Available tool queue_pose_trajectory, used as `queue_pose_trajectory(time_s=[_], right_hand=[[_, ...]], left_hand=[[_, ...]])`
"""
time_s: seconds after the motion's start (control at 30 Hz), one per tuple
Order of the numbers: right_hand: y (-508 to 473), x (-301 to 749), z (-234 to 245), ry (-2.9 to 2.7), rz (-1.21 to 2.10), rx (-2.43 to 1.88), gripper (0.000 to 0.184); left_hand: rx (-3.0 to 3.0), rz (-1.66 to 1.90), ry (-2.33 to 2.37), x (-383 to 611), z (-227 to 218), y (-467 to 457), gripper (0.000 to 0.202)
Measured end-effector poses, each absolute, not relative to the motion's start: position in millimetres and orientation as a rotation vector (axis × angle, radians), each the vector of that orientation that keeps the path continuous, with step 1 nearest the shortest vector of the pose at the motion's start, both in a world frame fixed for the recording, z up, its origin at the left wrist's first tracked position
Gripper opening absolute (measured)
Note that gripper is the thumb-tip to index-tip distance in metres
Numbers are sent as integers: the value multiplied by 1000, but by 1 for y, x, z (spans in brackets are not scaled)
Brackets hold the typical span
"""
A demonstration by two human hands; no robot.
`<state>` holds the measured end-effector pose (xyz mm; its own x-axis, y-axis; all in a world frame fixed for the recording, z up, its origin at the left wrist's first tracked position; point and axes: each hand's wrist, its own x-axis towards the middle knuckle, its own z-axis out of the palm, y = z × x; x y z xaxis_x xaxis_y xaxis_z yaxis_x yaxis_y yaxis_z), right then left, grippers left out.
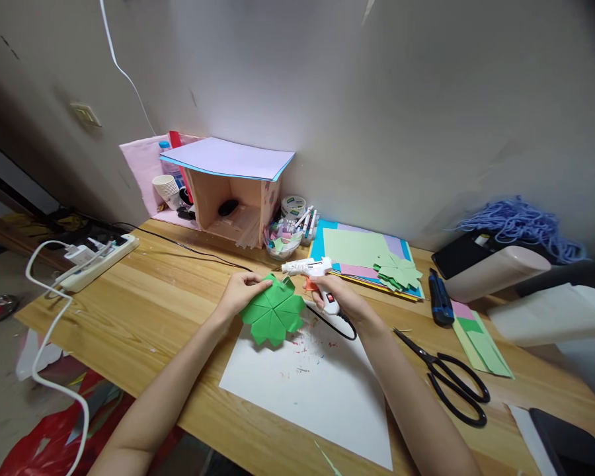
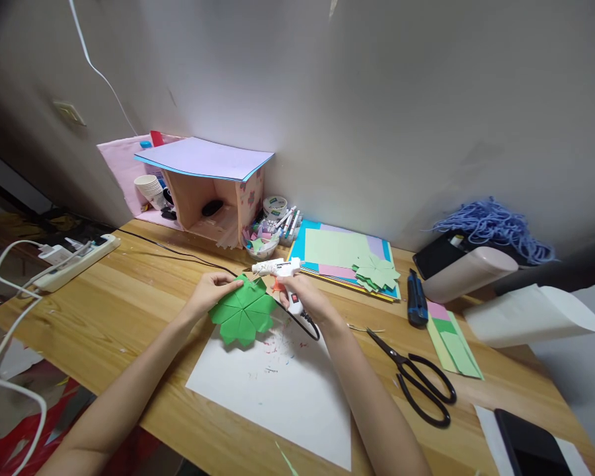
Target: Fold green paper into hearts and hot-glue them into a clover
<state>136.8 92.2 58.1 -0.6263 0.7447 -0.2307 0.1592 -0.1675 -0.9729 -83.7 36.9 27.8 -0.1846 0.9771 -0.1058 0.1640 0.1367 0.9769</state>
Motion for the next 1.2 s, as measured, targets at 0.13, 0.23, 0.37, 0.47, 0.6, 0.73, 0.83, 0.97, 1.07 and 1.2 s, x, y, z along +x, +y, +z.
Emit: queue_pose_trajectory(time_s=[0.13,0.23,0.37,0.47,0.6,0.73,0.83,0.97,1.07,1.2], right_hand=[[88,134,60,-1719,1821,-976,29],[88,133,60,-1699,1820,-990,28],[88,133,58,-1706,1846,-956,30],[89,132,56,-1716,1843,-953,33],[89,132,55,-1655,1837,-984,29],[88,132,59,-1723,1845,-940,36],[88,132,61,-1755,1807,-965,39],[89,132,61,-1724,1807,-981,32],[89,133,59,-1739,1846,-932,32],[88,134,58,-1737,1866,-943,33]], left_hand=[[1198,1137,1536,-84,27,37,32],[1202,1136,1532,-85,25,38,31],[1172,1185,1497,-86,23,40,28],[1159,1210,1513,-86,24,40,27],[1176,1198,1516,-85,26,40,27],[1170,1194,1505,-84,29,39,27],[1154,1202,1512,-84,29,40,26],[1133,1219,1553,-85,27,42,26],[1115,1232,1561,-86,25,43,27],[1102,1228,1559,-86,25,43,31]])
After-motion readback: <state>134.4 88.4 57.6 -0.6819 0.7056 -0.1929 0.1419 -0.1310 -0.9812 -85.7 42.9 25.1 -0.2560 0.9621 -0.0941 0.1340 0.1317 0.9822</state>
